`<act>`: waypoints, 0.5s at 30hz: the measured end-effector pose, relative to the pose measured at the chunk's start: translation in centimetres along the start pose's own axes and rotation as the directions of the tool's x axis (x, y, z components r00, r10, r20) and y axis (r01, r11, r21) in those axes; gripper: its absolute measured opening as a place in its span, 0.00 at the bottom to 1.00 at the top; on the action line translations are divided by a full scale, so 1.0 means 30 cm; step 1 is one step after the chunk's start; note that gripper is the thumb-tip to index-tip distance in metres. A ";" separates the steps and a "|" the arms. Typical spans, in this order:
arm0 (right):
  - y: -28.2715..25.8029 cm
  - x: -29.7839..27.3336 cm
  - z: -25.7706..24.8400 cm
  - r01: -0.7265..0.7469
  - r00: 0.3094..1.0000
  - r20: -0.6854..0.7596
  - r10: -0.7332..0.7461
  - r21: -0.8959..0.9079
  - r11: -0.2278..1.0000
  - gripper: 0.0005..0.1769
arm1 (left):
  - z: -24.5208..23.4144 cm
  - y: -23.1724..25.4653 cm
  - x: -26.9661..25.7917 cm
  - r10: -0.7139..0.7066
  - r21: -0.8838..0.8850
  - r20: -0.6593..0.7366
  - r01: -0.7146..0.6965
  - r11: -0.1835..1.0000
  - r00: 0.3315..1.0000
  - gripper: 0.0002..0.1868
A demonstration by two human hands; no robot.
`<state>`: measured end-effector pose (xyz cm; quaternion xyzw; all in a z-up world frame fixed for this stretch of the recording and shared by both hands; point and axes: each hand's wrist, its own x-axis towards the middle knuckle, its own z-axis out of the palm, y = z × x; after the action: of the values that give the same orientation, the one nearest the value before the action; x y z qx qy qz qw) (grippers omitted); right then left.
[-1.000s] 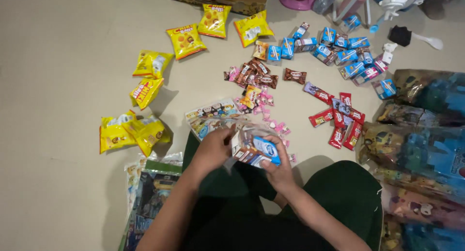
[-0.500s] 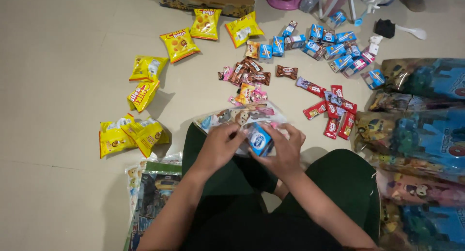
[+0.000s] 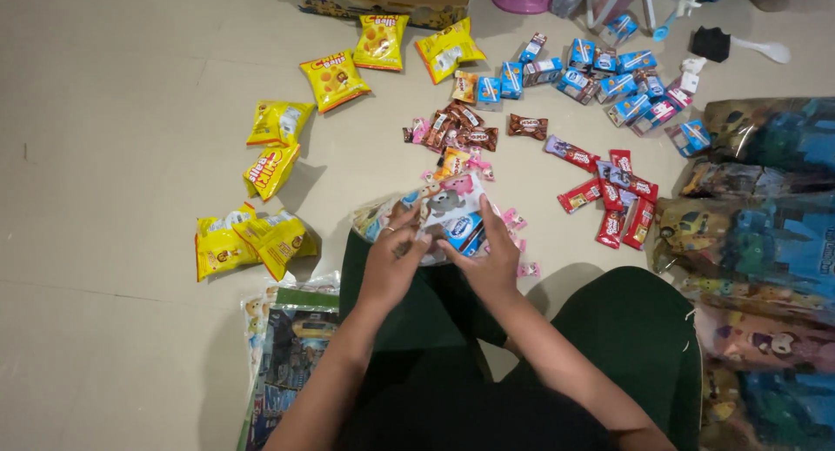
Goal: Packaging various snacks and candies into a larger plastic bag.
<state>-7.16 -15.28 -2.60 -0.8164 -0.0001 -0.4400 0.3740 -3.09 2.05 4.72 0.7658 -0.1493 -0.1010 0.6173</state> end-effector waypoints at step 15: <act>-0.059 0.145 0.153 -0.571 0.731 0.465 0.499 0.016 0.821 0.55 | -0.127 -0.336 0.163 0.085 0.520 -0.149 0.005 0.854 0.985 0.19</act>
<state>-1.77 -12.63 0.09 -0.8269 0.1162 -0.1150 0.5381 3.83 5.75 -4.14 0.9059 -0.1348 0.0203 0.4009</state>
